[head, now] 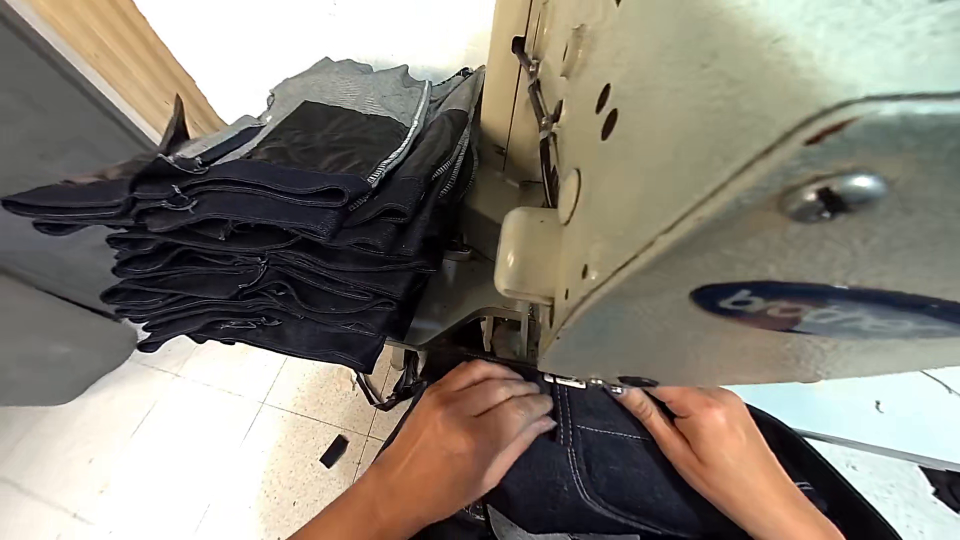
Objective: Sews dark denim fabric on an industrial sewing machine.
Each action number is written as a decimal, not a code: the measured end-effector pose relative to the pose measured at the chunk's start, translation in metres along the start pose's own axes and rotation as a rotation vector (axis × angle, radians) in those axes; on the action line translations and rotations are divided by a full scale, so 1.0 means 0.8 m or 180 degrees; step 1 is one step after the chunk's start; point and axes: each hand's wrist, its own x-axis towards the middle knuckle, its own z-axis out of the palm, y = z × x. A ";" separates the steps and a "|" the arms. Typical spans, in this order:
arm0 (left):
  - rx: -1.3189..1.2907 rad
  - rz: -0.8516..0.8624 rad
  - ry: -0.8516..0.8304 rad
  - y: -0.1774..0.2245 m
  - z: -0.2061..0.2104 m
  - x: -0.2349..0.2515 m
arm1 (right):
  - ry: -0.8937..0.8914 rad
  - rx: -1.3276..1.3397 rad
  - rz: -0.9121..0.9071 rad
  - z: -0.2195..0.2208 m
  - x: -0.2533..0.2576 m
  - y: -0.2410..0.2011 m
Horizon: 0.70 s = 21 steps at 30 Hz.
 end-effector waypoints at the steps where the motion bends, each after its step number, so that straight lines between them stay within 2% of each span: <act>1: 0.0093 -0.0061 0.0047 -0.002 -0.004 0.001 | -0.0003 -0.0013 0.0011 0.000 0.000 0.001; 6: 0.0436 -0.0408 0.0084 -0.010 -0.008 0.001 | -0.0024 0.0011 0.0026 0.002 0.001 0.000; 11: 0.0463 -0.0952 -0.0296 -0.006 0.007 -0.001 | -0.0092 0.0124 0.0116 0.004 -0.001 -0.002; 17: -0.0356 -0.2019 -0.1089 0.000 0.017 0.016 | -0.0092 0.0337 0.0204 0.011 -0.006 0.000; 19: -0.0630 -0.2250 -0.1171 0.000 0.018 0.019 | -0.0060 0.0392 0.0240 0.014 -0.009 0.000; 21: -0.0963 -0.2245 -0.0954 -0.003 0.024 0.016 | -0.0012 0.0478 0.0274 0.017 -0.011 0.000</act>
